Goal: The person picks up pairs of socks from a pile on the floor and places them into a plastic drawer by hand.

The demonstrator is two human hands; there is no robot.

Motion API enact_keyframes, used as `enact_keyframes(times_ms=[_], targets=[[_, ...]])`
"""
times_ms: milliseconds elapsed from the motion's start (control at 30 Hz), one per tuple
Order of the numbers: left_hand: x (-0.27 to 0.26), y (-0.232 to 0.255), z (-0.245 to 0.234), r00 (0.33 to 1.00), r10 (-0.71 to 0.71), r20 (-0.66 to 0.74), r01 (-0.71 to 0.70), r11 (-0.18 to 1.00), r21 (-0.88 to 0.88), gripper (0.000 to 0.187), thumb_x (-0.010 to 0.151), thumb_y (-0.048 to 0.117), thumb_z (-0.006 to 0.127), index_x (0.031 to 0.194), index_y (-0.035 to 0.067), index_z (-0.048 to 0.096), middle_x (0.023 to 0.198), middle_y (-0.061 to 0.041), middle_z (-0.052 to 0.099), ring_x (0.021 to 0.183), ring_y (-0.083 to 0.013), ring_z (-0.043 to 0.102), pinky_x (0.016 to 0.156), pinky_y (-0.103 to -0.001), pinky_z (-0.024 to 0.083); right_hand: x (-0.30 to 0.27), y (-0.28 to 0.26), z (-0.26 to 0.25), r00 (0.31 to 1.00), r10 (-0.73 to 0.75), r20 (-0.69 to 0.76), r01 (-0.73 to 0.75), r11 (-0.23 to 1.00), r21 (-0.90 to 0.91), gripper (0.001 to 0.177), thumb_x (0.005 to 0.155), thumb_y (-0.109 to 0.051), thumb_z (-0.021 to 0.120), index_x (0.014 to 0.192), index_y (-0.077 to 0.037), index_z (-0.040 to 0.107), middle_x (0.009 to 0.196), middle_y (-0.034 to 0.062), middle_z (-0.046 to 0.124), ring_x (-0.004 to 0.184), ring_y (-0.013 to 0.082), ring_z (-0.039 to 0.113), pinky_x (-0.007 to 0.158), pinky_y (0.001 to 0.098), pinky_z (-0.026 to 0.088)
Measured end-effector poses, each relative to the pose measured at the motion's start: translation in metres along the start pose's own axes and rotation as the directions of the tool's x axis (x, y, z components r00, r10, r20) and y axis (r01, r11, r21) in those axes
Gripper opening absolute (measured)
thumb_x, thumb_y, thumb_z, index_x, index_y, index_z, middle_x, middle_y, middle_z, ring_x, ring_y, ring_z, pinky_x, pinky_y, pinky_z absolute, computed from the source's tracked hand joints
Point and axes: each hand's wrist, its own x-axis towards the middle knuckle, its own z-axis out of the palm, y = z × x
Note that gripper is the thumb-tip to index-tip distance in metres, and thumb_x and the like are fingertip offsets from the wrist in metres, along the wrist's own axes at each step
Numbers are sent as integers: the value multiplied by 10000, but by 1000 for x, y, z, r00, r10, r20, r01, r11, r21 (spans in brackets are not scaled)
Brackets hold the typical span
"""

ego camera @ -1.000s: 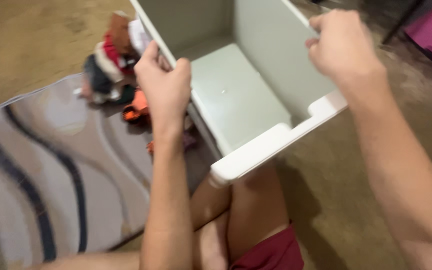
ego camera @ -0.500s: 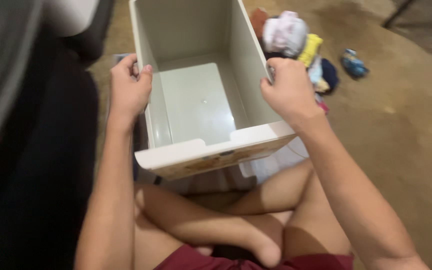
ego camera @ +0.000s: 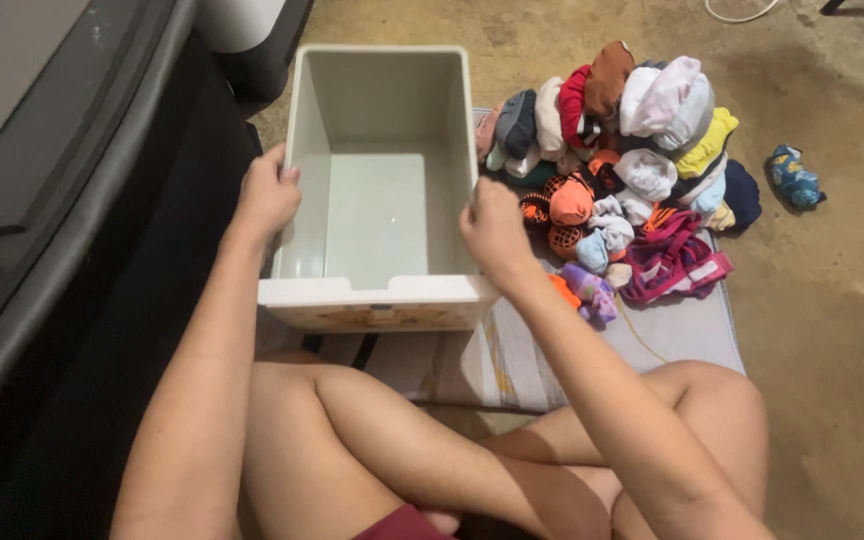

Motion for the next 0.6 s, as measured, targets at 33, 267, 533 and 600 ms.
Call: enact_keyframes(times_ms=[33, 267, 533, 600], targets=[[1, -6, 2, 1000, -12, -2, 12, 999, 46, 365, 985, 78, 566, 1344, 87, 634, 1112, -205, 721, 1062, -348, 705, 927, -429, 521, -1, 1, 8, 999, 40, 23, -40, 999, -6, 160, 840, -38, 656, 880, 68, 543, 882, 308, 614, 851, 496, 599, 771, 555, 479], [-2, -24, 5, 978, -211, -8, 208, 959, 194, 404, 1019, 85, 479, 1399, 176, 584, 1228, -214, 575, 1187, -391, 590, 995, -474, 468, -6, -14, 37, 998, 63, 24, -66, 989, 130, 125, 837, 20, 622, 895, 83, 531, 916, 328, 612, 893, 519, 595, 801, 555, 484], [3, -54, 15, 992, -120, -43, 127, 964, 233, 473, 1030, 74, 464, 1503, 56, 468, 1228, -224, 527, 1152, -384, 584, 1004, -448, 467, -13, -21, 44, 996, 86, -25, -81, 984, 157, 97, 853, 22, 611, 869, 88, 542, 884, 328, 628, 869, 520, 616, 793, 552, 497], [5, -61, 17, 996, -73, -52, 84, 964, 250, 468, 1046, 62, 464, 1513, 25, 467, 1238, -231, 517, 1149, -394, 581, 999, -448, 474, -14, -19, 49, 992, 125, -6, -122, 978, 172, 121, 853, 1, 627, 846, 93, 549, 860, 332, 633, 846, 526, 619, 762, 548, 502]])
